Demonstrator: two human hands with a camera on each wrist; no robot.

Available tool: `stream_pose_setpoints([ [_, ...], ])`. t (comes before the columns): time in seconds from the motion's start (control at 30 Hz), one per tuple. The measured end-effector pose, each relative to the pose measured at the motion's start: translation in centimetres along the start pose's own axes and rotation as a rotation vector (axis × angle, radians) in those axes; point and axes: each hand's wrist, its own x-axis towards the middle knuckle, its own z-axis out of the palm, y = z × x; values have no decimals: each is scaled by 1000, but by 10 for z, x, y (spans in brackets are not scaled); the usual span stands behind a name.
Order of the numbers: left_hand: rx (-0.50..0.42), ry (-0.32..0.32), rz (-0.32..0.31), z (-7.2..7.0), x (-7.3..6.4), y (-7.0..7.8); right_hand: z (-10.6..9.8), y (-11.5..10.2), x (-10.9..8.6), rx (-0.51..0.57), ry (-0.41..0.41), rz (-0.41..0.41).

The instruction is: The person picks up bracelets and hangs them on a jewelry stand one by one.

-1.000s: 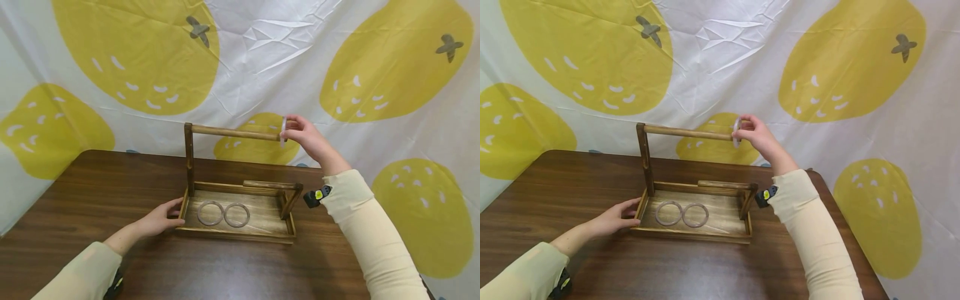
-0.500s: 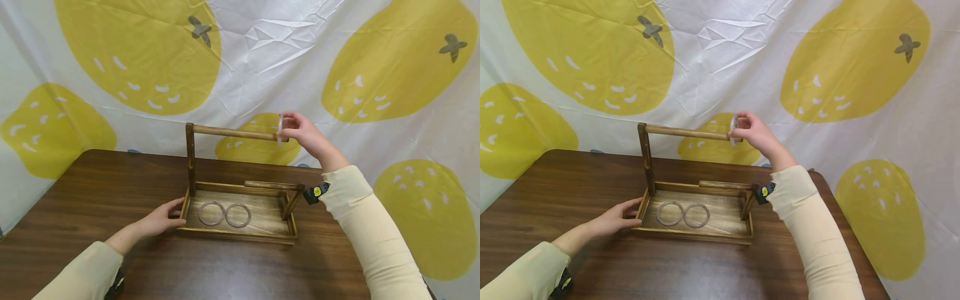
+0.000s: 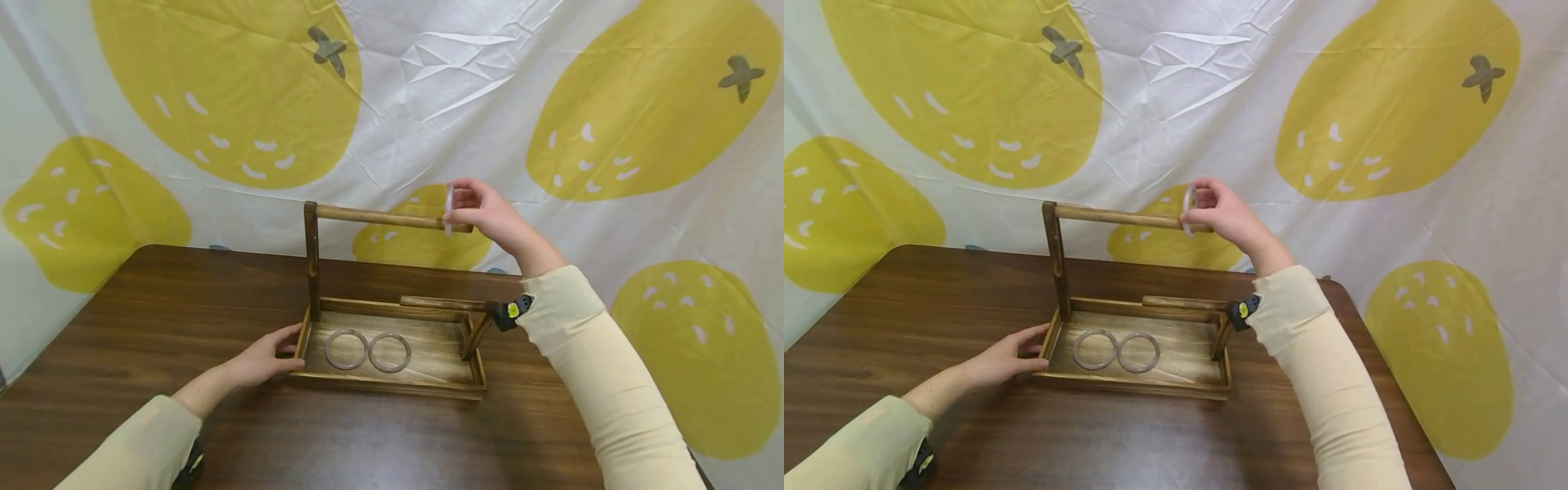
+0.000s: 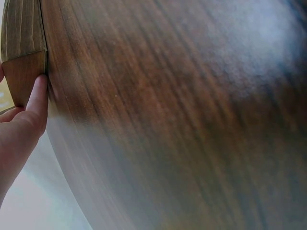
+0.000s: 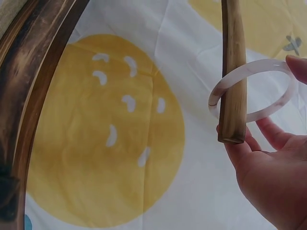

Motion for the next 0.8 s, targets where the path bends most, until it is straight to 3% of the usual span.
stream_pose_setpoints([
  [0.8, -16, 2, 1, 1, 0, 0, 12, -14, 11, -107, -42, -54],
])
